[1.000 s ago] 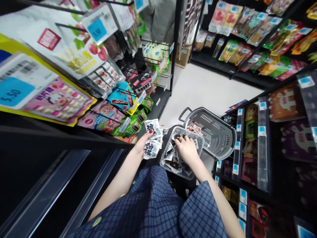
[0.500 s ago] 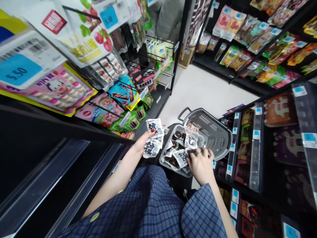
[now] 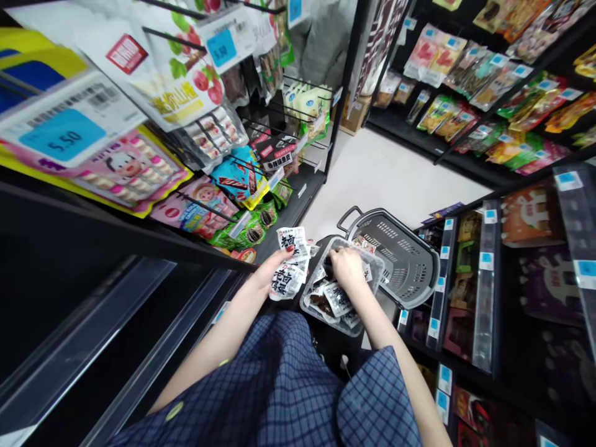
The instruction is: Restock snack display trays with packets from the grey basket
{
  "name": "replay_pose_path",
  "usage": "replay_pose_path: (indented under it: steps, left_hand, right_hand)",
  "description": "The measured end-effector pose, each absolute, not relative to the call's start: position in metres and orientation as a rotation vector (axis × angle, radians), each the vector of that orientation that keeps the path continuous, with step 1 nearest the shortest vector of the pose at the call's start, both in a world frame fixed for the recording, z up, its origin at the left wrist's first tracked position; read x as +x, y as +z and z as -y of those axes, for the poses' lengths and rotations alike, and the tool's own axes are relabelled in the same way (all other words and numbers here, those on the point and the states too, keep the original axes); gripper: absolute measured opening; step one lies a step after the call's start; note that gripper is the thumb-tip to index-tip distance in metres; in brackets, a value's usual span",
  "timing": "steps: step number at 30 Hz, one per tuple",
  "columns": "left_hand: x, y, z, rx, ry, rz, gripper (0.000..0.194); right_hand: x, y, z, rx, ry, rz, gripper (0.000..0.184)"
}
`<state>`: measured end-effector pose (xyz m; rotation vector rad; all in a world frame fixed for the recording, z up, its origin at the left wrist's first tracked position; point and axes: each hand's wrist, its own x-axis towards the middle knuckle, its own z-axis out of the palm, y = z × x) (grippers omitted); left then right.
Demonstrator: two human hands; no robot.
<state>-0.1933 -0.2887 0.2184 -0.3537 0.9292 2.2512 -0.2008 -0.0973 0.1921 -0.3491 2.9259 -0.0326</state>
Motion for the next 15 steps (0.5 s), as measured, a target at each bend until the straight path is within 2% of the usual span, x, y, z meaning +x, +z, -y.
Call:
replay_pose_path:
  steps: [3,6,8,12,15]
  left_hand:
    - [-0.194,0.214,0.291,-0.388,2.265,-0.928,0.057]
    - [-0.195,0.210,0.291,-0.387,2.266,-0.916,0.056]
    - [-0.195,0.210,0.290,-0.390,2.264,-0.906,0.055]
    - [-0.196,0.216,0.285,-0.425,2.246,-0.894,0.054]
    - [-0.197,0.220,0.281,-0.408,2.218,-0.913,0.055]
  right_hand:
    - [-0.187,0.207,0.074,-0.268,-0.280,-3.017,0.025]
    - [-0.159,0.229,0.045,-0.165,-0.999,-3.096,0.023]
    - [-0.135,0.243,0.031,-0.082,-1.310,-3.085,0.021]
    - [-0.096,0.255,0.020,0.104,-1.213,-3.088,0.018]
    - [-0.084,0.245,0.028,-0.076,-1.111,-2.799,0.017]
